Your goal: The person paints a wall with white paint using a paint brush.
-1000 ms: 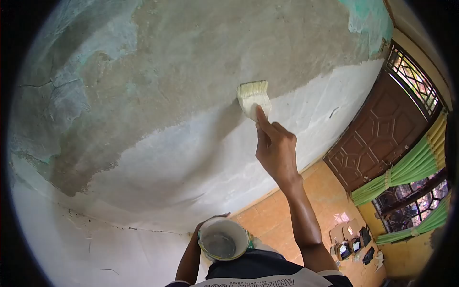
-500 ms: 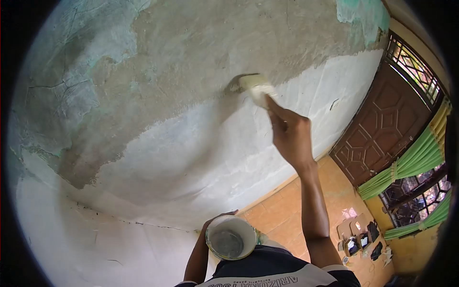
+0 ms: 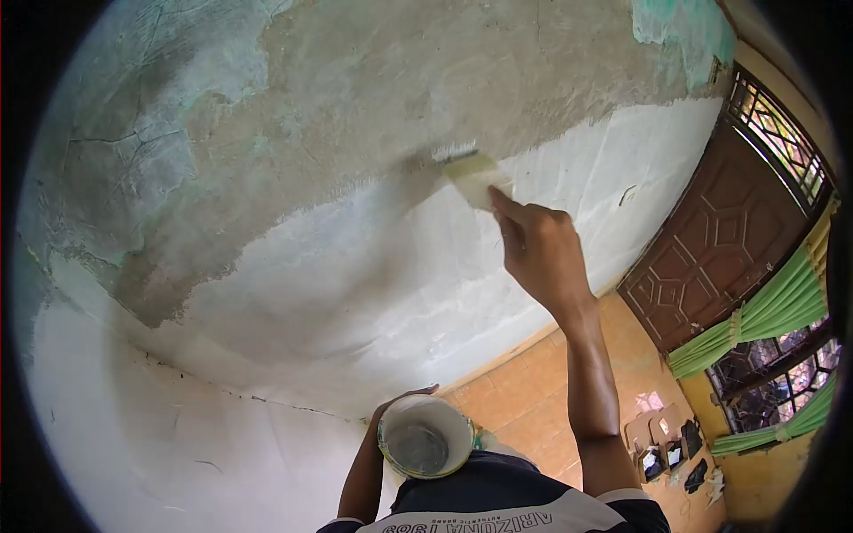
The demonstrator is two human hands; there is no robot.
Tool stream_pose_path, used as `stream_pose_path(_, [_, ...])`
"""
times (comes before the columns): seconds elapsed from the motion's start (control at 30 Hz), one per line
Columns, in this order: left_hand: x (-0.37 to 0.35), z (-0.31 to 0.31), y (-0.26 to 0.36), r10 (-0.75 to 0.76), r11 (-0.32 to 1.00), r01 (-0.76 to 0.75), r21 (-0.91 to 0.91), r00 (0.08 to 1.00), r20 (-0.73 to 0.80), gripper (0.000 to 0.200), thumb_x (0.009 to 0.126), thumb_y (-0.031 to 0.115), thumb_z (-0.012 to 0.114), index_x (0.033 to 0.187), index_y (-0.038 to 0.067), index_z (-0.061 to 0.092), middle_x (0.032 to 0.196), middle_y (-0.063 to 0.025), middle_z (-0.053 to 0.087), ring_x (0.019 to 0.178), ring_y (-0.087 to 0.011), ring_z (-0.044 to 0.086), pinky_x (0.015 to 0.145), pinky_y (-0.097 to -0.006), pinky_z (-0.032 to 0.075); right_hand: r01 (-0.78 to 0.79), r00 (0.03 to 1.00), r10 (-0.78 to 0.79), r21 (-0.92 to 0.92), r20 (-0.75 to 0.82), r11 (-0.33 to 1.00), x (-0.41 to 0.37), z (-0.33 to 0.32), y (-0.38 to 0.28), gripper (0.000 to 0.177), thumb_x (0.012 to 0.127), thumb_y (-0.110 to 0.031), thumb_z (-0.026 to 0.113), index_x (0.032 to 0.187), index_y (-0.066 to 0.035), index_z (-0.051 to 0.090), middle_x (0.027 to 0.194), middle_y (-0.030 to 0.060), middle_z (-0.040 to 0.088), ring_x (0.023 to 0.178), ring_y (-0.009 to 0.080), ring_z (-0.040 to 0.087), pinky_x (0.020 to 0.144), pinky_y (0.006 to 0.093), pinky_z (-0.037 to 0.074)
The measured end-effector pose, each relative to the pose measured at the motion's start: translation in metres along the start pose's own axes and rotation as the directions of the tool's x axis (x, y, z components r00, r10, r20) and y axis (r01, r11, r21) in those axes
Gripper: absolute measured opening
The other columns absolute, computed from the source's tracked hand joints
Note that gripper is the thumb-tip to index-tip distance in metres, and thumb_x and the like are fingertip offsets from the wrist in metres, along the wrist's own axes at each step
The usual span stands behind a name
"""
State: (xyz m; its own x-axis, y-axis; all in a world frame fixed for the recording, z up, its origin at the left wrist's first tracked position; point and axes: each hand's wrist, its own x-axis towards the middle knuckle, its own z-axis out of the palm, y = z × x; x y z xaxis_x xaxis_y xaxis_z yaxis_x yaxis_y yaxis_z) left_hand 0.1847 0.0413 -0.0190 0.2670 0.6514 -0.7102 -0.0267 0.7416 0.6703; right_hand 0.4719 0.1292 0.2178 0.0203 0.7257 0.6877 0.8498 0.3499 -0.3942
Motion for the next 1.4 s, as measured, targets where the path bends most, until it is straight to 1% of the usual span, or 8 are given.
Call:
stream_pose_path(0.23, [0.015, -0.006, -0.004, -0.060, 0.998, 0.060, 0.006, 0.998, -0.014, 0.046, 0.087, 0.057, 0.090, 0.086, 0.012, 0.078, 0.080, -0.0048, 0.074, 0.068, -0.0178, 0.068, 0.070, -0.0394, 0.059, 0.036, 0.999, -0.034, -0.040, 0.041, 0.999, 0.013, 0.013, 0.000, 0.033, 0.101, -0.008, 0.067, 0.133, -0.007, 0.077, 0.080, 0.0214, 0.073, 0.076, 0.0412, 0.073, 0.068, 0.0502, 0.058])
stream_pose_path(0.33, [0.046, -0.019, -0.015, -0.240, 0.971, 0.241, -0.004, 0.969, -0.051, 0.047, 0.089, 0.058, 0.088, 0.087, 0.012, 0.078, 0.081, -0.0054, 0.074, 0.069, -0.0190, 0.068, 0.071, -0.0406, 0.059, 0.044, 0.998, -0.045, 0.017, 0.038, 0.999, 0.012, -0.001, -0.001, 0.032, 0.100, -0.005, 0.072, 0.132, -0.006, 0.078, 0.083, 0.0257, 0.072, 0.071, 0.0422, 0.072, 0.067, 0.0482, 0.055])
stream_pose_path(0.47, [0.035, -0.015, -0.007, -0.192, 0.981, 0.192, 0.024, 0.981, -0.026, 0.048, 0.090, 0.060, 0.086, 0.088, 0.012, 0.077, 0.082, -0.0059, 0.074, 0.070, -0.0200, 0.069, 0.072, -0.0415, 0.060, -0.092, 0.995, 0.092, 0.000, 0.036, 0.996, 0.018, -0.021, -0.025, 0.032, 0.101, -0.009, 0.068, 0.131, -0.007, 0.078, 0.086, 0.0252, 0.074, 0.081, 0.0434, 0.075, 0.072, 0.0510, 0.059])
stream_pose_path(0.8, [-0.020, 0.003, 0.006, 0.108, 0.989, -0.114, 0.094, 0.991, 0.075, 0.054, 0.090, 0.065, 0.083, 0.091, 0.012, 0.077, 0.087, -0.0082, 0.076, 0.076, -0.0227, 0.071, 0.076, -0.0446, 0.060, -0.069, 0.998, 0.069, 0.008, -0.002, 0.998, 0.018, -0.019, -0.023, 0.032, 0.100, -0.004, 0.070, 0.131, -0.003, 0.077, 0.083, 0.0284, 0.072, 0.071, 0.0418, 0.073, 0.068, 0.0469, 0.056])
stream_pose_path(0.93, [-0.008, 0.002, 0.009, 0.070, 0.993, -0.076, 0.092, 0.995, 0.067, 0.054, 0.090, 0.066, 0.083, 0.091, 0.012, 0.077, 0.087, -0.0090, 0.076, 0.077, -0.0229, 0.072, 0.077, -0.0449, 0.060, 0.001, 0.999, 0.000, -0.031, 0.047, 1.000, 0.016, 0.008, -0.001, 0.033, 0.099, -0.007, 0.068, 0.131, -0.008, 0.078, 0.082, 0.0247, 0.073, 0.077, 0.0434, 0.074, 0.071, 0.0512, 0.059])
stream_pose_path(1.0, [0.004, 0.005, 0.021, -0.247, 0.965, 0.252, 0.076, 0.967, -0.068, 0.034, 0.105, 0.016, 0.074, 0.138, 0.014, 0.078, 0.111, -0.0037, 0.080, 0.092, -0.0117, 0.074, 0.088, -0.0323, 0.062, 0.005, 0.997, -0.003, -0.031, 0.080, 1.000, 0.013, 0.000, -0.001, 0.034, 0.099, -0.007, 0.067, 0.131, -0.008, 0.078, 0.083, 0.0250, 0.073, 0.077, 0.0435, 0.074, 0.071, 0.0515, 0.060])
stream_pose_path(1.1, [0.005, -0.009, 0.002, -0.056, 0.997, 0.053, 0.062, 0.997, 0.051, 0.034, 0.104, 0.016, 0.075, 0.138, 0.015, 0.078, 0.109, -0.0039, 0.080, 0.091, -0.0128, 0.074, 0.087, -0.0329, 0.062, -0.055, 0.996, 0.057, -0.028, 0.070, 0.998, 0.017, -0.020, -0.019, 0.034, 0.099, -0.007, 0.066, 0.131, -0.008, 0.078, 0.084, 0.0253, 0.074, 0.078, 0.0437, 0.074, 0.072, 0.0516, 0.060])
stream_pose_path(1.4, [0.021, -0.007, 0.011, -0.145, 0.988, 0.143, 0.050, 0.989, 0.039, 0.034, 0.105, 0.016, 0.074, 0.139, 0.014, 0.078, 0.111, -0.0041, 0.080, 0.093, -0.0130, 0.074, 0.088, -0.0331, 0.062, 0.008, 0.992, -0.004, -0.031, 0.124, 0.999, 0.014, -0.010, -0.010, 0.033, 0.100, -0.009, 0.066, 0.131, -0.009, 0.078, 0.085, 0.0239, 0.075, 0.079, 0.0426, 0.074, 0.072, 0.0501, 0.060])
